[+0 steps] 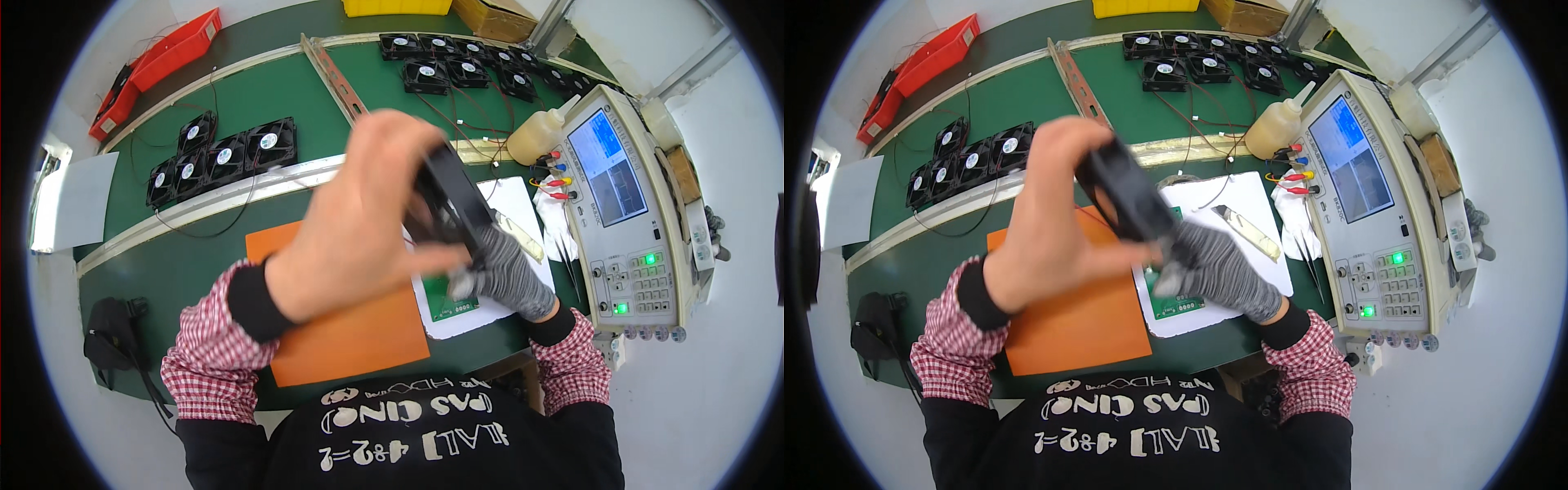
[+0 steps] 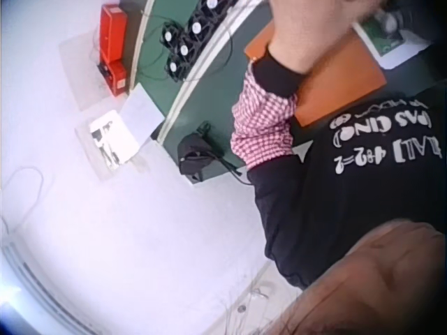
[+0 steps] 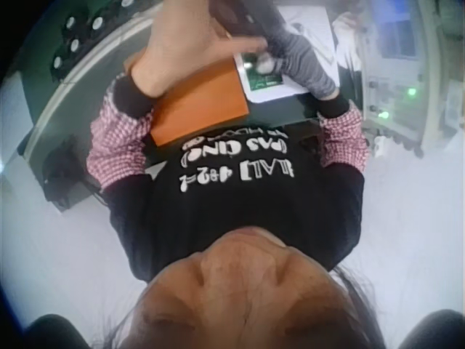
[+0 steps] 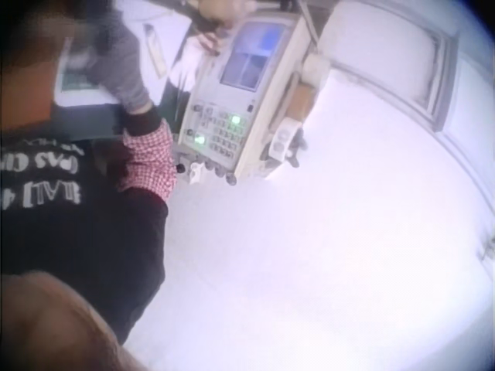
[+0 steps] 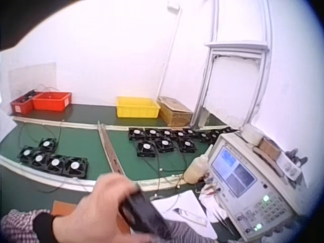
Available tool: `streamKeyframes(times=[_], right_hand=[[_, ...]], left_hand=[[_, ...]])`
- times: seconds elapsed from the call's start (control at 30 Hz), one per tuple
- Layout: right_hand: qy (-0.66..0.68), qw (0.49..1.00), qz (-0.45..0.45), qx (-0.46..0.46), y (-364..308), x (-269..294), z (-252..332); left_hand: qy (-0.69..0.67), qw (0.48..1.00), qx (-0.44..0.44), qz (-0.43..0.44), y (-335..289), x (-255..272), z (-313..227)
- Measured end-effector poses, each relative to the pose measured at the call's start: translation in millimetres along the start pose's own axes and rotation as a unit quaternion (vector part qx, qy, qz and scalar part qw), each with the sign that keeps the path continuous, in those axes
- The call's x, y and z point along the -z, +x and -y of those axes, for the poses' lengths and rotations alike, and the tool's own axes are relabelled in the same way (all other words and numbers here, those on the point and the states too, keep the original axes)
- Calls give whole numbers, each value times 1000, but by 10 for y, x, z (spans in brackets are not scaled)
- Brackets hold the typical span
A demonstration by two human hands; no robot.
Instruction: The person repeatedly picks up small black cooling fans from a green workbench and connects them to a green circuit board using red and black wires. After each connection, the person places the fan back on the table. The process is repeated for multiple fans throughout the clip.
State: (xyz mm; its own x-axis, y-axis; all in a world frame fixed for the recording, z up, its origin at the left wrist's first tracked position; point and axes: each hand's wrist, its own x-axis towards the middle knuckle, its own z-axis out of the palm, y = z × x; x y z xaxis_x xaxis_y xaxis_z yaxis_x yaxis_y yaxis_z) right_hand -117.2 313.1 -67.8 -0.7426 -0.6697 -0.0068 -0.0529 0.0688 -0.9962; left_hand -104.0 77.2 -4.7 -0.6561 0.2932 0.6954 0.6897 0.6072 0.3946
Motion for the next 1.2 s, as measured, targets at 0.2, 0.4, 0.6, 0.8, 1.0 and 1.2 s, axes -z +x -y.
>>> streamKeyframes(times=[0.2,0.4,0.6,0.8,1.0,1.2], right_hand=[[55,941,328,-65,-195,-158,177],[-56,982,135,117,-154,91,42],[-134,986,-98,32,112,111,-259],[-370,909,-78,175,86,183,-372],[-421,884,-45,198,119,145,-356],[-332,925,-75,168,110,215,-514]], left_hand=[[326,897,-193,-226,-113,984,171],[-22,917,268,-293,-548,1132,730],[-96,953,265,113,-956,244,198],[0,964,157,214,-874,206,37],[123,971,87,184,-960,180,-121],[-267,934,214,104,-786,759,-552]])
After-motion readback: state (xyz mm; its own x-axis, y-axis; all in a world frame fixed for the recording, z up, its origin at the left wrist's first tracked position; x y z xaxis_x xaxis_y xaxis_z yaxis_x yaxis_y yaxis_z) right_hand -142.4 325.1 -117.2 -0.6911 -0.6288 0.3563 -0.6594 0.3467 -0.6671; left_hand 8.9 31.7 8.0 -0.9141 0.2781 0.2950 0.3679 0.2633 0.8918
